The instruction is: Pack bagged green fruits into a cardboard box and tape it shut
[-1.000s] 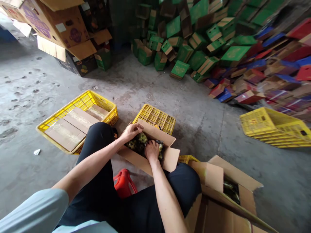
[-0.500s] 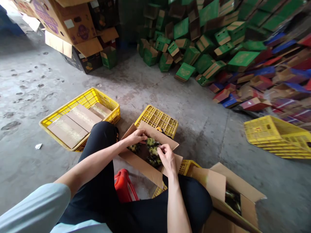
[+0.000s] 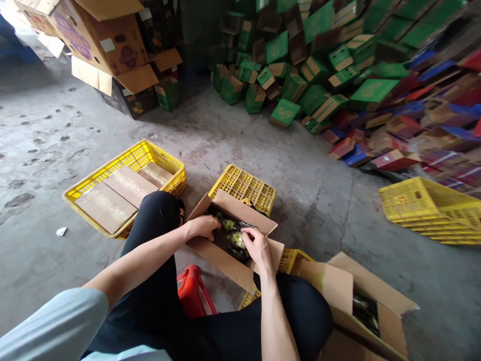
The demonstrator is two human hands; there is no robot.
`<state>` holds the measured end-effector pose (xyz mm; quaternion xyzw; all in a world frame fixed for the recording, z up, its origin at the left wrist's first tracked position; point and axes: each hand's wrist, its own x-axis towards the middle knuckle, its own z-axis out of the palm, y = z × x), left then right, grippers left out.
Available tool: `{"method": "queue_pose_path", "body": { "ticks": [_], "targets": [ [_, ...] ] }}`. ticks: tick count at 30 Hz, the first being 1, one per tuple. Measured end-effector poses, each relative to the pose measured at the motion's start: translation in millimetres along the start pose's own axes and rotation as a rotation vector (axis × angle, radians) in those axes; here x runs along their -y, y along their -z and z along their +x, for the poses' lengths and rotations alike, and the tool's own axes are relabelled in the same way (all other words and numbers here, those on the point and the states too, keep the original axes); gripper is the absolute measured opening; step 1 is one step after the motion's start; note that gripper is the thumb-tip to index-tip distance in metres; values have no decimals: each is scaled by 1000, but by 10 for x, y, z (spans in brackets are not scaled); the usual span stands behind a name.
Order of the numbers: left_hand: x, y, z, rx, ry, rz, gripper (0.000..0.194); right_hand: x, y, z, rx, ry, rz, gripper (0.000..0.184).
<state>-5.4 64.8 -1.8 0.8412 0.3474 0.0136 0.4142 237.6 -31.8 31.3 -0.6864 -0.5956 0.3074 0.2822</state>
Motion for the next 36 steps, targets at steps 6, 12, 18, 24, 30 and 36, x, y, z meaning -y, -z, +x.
{"method": "queue_pose_path", "body": {
  "ticks": [6, 12, 18, 24, 30, 36],
  "targets": [
    [-21, -38, 66, -30, 40, 20, 16, 114, 43, -33, 24, -65, 96, 35],
    [-17, 261, 35, -229, 52, -90, 14, 85, 37, -50, 105, -120, 215, 40],
    [-169, 220, 76, -181, -66, -469, 29, 124, -117, -61, 203, -105, 378, 71],
    [-111, 69, 199, -254, 154, -189, 29, 140, -81, -57, 177, -113, 394, 53],
    [26, -234, 172, -175, 380, 18, 51, 58, -46, -66, 60, -195, 351, 55],
    [-9, -362, 190, -122, 473, 76, 76, 32, -105, -60, 98, -186, 377, 61]
  ]
}}
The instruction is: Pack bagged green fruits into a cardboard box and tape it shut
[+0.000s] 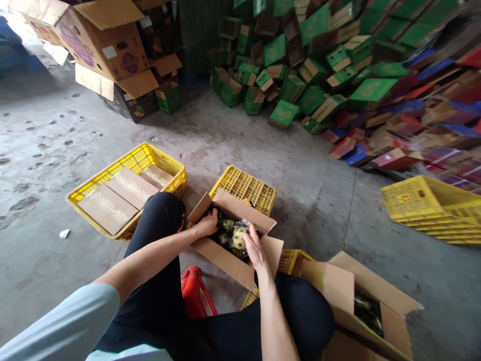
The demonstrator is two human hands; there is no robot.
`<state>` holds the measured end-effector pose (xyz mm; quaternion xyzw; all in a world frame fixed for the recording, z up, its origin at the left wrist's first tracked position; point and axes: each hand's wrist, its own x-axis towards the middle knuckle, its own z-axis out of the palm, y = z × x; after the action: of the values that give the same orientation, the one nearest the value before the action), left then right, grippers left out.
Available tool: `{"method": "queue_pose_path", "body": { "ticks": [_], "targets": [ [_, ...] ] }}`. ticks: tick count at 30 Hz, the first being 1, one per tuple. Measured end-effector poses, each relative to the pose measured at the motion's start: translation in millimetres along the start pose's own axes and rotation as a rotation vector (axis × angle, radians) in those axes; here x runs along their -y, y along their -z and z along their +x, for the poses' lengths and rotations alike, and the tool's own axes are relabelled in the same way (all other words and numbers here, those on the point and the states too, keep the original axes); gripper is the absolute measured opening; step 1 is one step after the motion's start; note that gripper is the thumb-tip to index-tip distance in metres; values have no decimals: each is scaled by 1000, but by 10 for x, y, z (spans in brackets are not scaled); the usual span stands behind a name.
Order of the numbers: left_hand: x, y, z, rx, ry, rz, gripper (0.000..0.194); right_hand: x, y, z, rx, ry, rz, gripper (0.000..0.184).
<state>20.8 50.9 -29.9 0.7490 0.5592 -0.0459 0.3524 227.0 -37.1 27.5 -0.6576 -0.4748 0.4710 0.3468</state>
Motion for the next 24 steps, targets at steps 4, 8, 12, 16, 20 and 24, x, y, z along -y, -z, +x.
{"method": "queue_pose_path", "body": {
  "ticks": [4, 8, 12, 16, 20, 24],
  "targets": [
    [-13, 84, 10, -9, 12, 0, 86, -35, -5, 17, -19, 23, -54, 58],
    [-43, 205, -39, 46, -28, -2, 95, -75, -19, 47, -4, 17, -97, 50],
    [-69, 353, -113, 94, -139, 17, 68, -123, -43, 88, -12, -11, -45, 50],
    [-71, 420, -128, 115, -160, 40, 45, -166, -42, 116, -49, -30, -15, 53],
    [-70, 343, -103, 44, -103, 64, 66, -198, -46, 137, -81, -26, -26, 54],
    [-68, 235, -90, -6, -82, 86, 105, -222, -69, 153, -76, -34, 5, 56]
  ]
}}
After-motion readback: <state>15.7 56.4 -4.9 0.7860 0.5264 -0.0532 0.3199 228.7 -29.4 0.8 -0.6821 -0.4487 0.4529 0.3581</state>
